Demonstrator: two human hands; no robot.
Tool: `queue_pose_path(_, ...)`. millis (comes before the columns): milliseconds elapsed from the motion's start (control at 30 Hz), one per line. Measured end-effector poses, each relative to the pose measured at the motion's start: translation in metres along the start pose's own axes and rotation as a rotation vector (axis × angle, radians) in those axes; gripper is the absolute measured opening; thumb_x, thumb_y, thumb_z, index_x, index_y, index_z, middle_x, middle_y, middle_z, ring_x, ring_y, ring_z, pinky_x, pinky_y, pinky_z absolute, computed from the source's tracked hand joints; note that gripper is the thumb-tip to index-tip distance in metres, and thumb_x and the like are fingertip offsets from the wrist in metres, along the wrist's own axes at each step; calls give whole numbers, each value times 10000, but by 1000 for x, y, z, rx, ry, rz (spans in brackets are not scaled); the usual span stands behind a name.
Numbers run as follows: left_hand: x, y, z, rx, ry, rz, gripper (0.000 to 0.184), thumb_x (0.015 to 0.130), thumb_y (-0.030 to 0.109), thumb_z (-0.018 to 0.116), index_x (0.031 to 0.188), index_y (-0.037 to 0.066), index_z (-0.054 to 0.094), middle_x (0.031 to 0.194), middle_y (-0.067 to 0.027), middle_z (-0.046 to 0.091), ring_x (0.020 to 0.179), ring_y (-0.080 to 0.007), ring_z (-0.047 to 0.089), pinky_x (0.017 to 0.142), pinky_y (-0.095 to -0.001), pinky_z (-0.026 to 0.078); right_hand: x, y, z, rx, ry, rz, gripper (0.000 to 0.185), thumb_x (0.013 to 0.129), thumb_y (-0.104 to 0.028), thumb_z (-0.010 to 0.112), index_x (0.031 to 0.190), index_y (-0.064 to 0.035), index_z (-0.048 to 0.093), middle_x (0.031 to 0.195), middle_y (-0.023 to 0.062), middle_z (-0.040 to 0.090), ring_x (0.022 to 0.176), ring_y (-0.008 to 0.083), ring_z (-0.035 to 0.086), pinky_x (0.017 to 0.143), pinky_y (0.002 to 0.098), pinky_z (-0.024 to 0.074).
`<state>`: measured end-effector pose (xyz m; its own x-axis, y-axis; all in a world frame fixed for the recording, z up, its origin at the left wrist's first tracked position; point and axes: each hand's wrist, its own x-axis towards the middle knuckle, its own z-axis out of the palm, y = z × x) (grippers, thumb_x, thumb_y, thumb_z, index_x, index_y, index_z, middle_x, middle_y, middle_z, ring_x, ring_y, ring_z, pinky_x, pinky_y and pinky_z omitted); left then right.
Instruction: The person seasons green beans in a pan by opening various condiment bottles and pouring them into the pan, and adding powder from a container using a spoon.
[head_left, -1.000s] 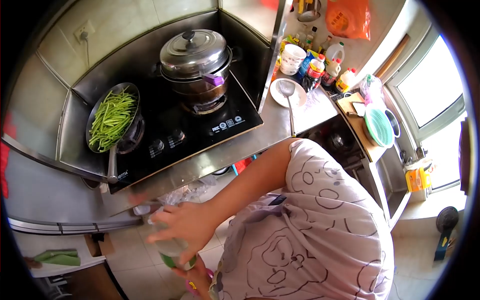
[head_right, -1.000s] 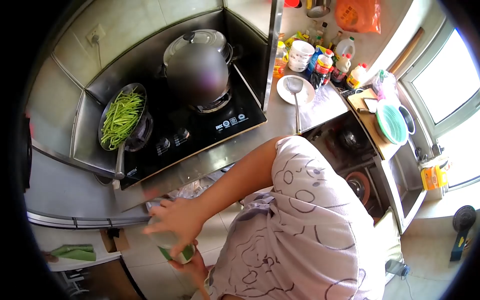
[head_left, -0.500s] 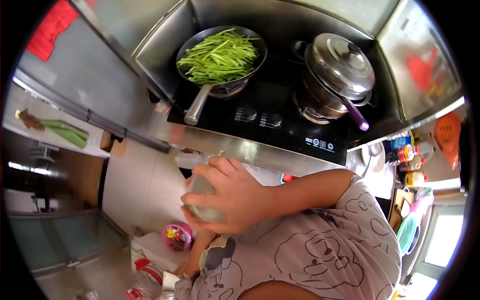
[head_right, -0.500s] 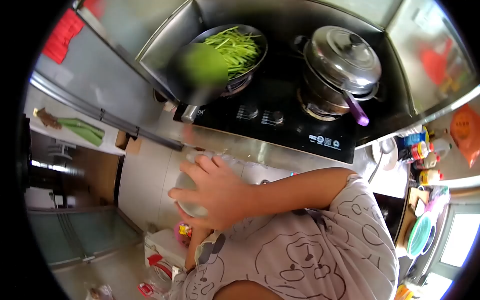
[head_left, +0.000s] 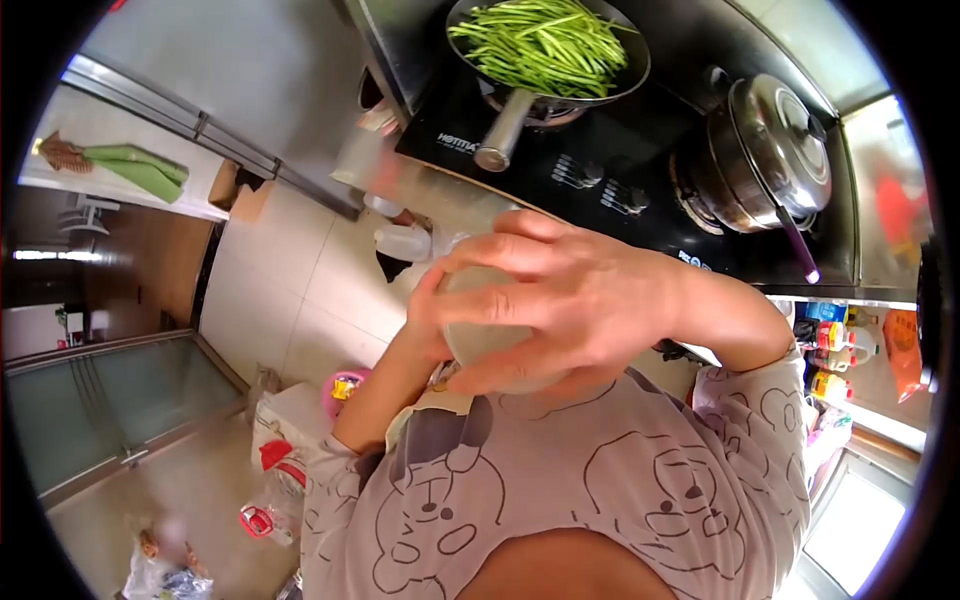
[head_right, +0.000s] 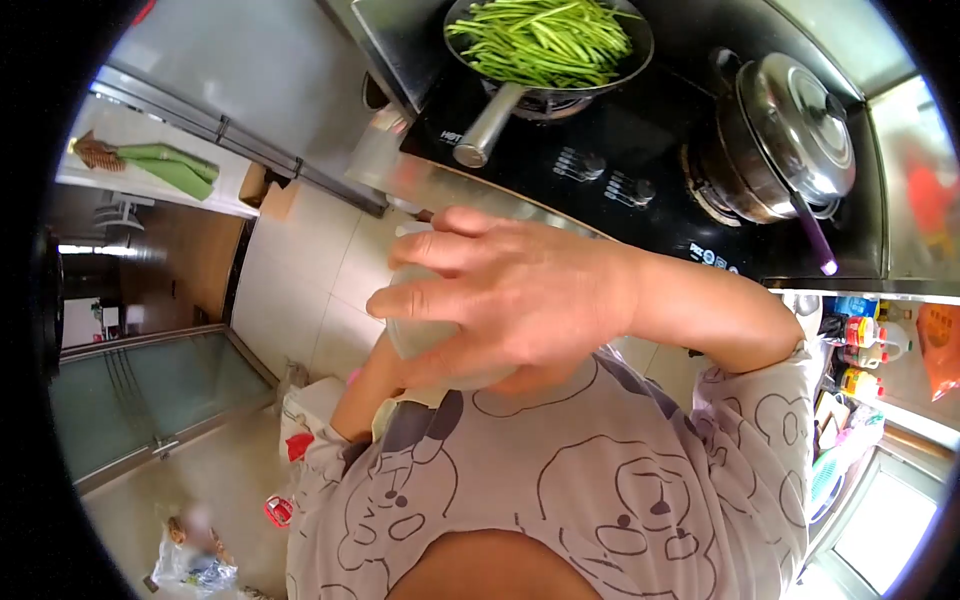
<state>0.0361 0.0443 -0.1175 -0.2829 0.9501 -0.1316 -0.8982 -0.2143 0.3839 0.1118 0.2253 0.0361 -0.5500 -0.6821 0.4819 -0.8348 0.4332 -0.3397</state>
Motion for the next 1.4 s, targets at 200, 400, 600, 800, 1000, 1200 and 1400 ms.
queue_pose_path(200,-12,57,-12,87,14,-121,491,995,395,275,1318,91,486,1304,-139,533,1236,-299,502,1013,-430,439,50,14,13,-40,-4,-40,367,614,-290,727,968,-206,685,1178,66,527,1057,298,484,810,392,418)
queue_pose_path(400,-21,97,-50,-271,-73,-548,525,984,417,332,1343,59,466,1335,-151,520,1243,-301,500,1016,-457,440,85,29,46,-107,51,-185,319,609,-283,712,914,-192,705,1118,74,558,1047,298,494,803,386,421)
queue_pose_path(600,-29,118,-74,403,-128,-80,541,974,446,347,1339,67,474,1359,-152,505,1245,-307,499,1015,-469,439,111,54,18,-72,490,5,549,746,-477,688,1195,-168,624,1333,189,487,1165,333,514,887,446,435)
queue_pose_path(800,-39,144,-31,-380,-517,-208,818,857,603,503,1432,44,340,1423,-241,399,1285,-321,460,1016,-477,430,94,55,53,835,1000,825,924,797,-548,604,1461,-11,251,1395,242,417,1254,347,473,1033,441,377)
queue_pose_path(1000,-38,152,-50,-157,-405,-7,834,884,606,425,1445,1,302,1430,-210,405,1308,-305,430,1073,-445,356,75,73,128,1121,1010,815,896,813,-568,577,1449,-9,282,1377,225,439,1263,326,445,1078,425,318)
queue_pose_path(1200,-40,173,-46,-287,99,100,772,929,556,340,1445,-16,297,1461,-166,382,1322,-307,412,1099,-460,324,73,62,86,13,1021,938,341,969,-272,557,1198,-24,604,1200,99,589,1001,156,557,879,288,451)
queue_pose_path(1400,-31,176,-50,274,-80,358,846,876,611,386,1471,32,226,1427,-182,406,1309,-316,427,1077,-458,362,134,33,43,-855,57,655,215,602,-153,669,814,-124,687,673,-25,507,551,108,553,459,256,418)
